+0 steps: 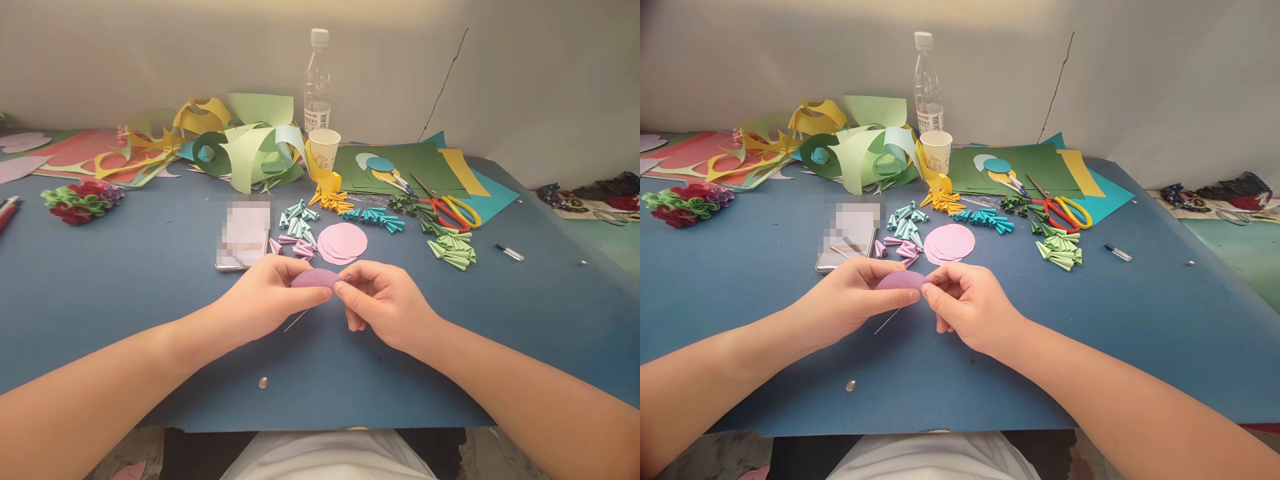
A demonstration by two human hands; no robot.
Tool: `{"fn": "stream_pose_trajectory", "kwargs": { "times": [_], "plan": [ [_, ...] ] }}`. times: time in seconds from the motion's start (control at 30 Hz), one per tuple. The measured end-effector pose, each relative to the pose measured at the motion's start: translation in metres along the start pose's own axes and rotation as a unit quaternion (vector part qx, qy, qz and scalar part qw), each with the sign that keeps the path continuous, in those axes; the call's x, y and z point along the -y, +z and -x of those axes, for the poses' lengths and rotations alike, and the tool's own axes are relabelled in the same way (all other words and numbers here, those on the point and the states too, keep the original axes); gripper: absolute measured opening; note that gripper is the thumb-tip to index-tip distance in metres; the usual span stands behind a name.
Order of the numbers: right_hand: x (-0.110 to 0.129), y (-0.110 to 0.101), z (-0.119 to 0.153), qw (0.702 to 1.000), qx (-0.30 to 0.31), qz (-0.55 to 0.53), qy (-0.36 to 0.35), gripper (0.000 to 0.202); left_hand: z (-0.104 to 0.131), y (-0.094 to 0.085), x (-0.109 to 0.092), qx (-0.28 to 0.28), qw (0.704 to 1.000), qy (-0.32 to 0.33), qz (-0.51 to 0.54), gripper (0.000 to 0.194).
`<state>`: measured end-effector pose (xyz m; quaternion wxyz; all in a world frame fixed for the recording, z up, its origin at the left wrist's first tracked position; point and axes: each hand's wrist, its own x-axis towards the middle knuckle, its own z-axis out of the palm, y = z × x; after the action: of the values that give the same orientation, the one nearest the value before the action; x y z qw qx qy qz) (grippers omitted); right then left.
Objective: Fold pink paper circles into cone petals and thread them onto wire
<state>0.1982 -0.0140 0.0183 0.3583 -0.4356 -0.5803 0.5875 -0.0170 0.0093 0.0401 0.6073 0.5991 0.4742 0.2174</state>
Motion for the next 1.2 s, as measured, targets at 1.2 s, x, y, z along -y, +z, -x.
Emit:
{"fn": "stream_pose_trajectory", "kwargs": {
  "times": [1.2],
  "plan": [
    [0.001, 0.004, -0.001, 0.998, -0.019, -0.045, 0.028, 0.029, 0.003, 0.01, -0.005, -0.097, 0.978, 0.108, -0.152, 0.036]
  ]
}}
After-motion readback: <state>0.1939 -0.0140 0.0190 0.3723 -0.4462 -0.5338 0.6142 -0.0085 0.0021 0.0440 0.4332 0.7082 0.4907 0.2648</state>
